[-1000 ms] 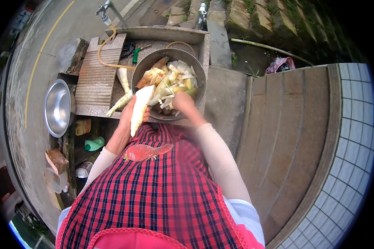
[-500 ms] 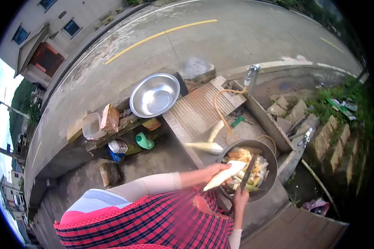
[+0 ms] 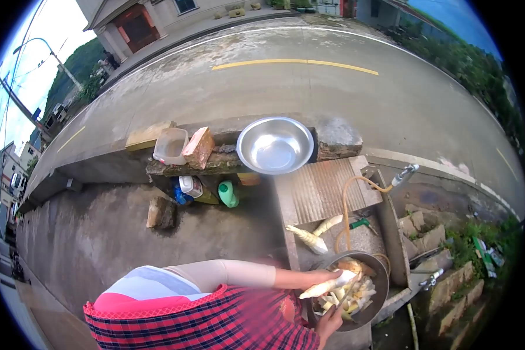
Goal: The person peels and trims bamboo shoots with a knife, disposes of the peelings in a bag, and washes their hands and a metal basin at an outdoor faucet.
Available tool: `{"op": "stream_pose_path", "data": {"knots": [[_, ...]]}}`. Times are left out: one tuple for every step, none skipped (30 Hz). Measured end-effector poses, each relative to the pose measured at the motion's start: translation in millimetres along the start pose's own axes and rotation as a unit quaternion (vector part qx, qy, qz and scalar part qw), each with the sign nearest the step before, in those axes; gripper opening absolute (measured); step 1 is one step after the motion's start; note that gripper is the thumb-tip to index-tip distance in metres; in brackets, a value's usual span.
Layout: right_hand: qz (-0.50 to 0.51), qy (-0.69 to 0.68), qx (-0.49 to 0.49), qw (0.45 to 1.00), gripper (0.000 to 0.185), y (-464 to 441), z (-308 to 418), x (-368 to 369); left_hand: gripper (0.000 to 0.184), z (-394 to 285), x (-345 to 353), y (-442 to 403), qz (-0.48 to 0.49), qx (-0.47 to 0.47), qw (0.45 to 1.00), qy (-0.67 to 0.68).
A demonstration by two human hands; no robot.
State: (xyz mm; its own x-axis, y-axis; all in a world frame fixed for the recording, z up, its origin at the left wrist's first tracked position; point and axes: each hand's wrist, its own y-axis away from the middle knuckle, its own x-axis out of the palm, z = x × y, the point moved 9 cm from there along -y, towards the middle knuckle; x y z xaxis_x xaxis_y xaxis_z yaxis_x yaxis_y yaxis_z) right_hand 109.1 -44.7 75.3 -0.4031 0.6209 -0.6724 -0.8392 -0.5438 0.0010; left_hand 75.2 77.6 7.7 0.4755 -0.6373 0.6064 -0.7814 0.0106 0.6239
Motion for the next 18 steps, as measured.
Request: {"op": "stream_pose_path", "data": {"knots": [[0.001,0.003,-0.028,1.000,0.031,2,-2,5,0.060,1,1,0,0.006,-0.007,1.000,0.006],[-0.002,0.005,-0.055,0.998,0.035,3,11,5,0.055,5,6,-7,0.047,0.004,0.998,0.046],[0.022,0.027,-0.075,0.997,0.041,4,23,5,0.051,12,5,-18,0.030,0.003,0.995,0.098],[0.063,0.055,-0.033,0.996,0.044,3,16,10,0.047,11,12,-14,0.016,0.000,0.989,0.148],[0.063,0.061,-0.056,0.995,0.045,2,22,11,0.040,14,9,-18,0.023,0.000,0.991,0.130],[0.062,0.067,-0.079,0.993,0.046,1,29,12,0.040,14,7,-25,0.029,0.030,0.990,0.137],[0.062,0.072,-0.091,0.991,0.047,0,30,13,0.040,12,8,-27,0.035,0.060,0.987,0.142],[0.060,0.077,-0.103,0.990,0.047,-1,30,14,0.039,9,9,-29,0.040,0.089,0.984,0.146],[0.058,0.082,-0.113,0.989,0.048,-1,30,16,0.042,14,5,-31,0.036,0.066,0.987,0.145],[0.072,0.084,-0.113,0.987,0.048,-1,29,18,0.043,9,7,-22,0.047,0.058,0.984,0.164],[0.084,0.086,-0.114,0.986,0.048,-2,27,21,0.045,3,11,-11,0.058,0.051,0.980,0.182],[0.097,0.089,-0.114,0.985,0.049,-3,24,24,0.046,1,14,-6,0.070,0.042,0.976,0.200],[0.099,0.084,-0.120,0.984,0.049,-3,22,27,0.050,5,9,-17,0.069,0.061,0.974,0.205],[0.126,0.093,-0.082,0.984,0.048,-3,13,32,0.050,5,10,-16,0.057,0.037,0.975,0.210],[0.121,0.068,-0.090,0.986,0.047,-4,13,33,0.049,6,6,-22,0.059,0.056,0.971,0.226],[0.107,0.051,-0.082,0.990,0.047,-4,13,30,0.048,27,-19,-52,0.005,0.063,0.979,0.192],[0.098,0.068,-0.071,0.990,0.044,-4,0,30,0.060,21,-38,-44,-0.078,0.089,0.993,0.023],[0.075,0.025,-0.073,0.994,0.043,-6,11,23,0.059,-12,-16,9,-0.048,0.115,0.992,0.013]]}}
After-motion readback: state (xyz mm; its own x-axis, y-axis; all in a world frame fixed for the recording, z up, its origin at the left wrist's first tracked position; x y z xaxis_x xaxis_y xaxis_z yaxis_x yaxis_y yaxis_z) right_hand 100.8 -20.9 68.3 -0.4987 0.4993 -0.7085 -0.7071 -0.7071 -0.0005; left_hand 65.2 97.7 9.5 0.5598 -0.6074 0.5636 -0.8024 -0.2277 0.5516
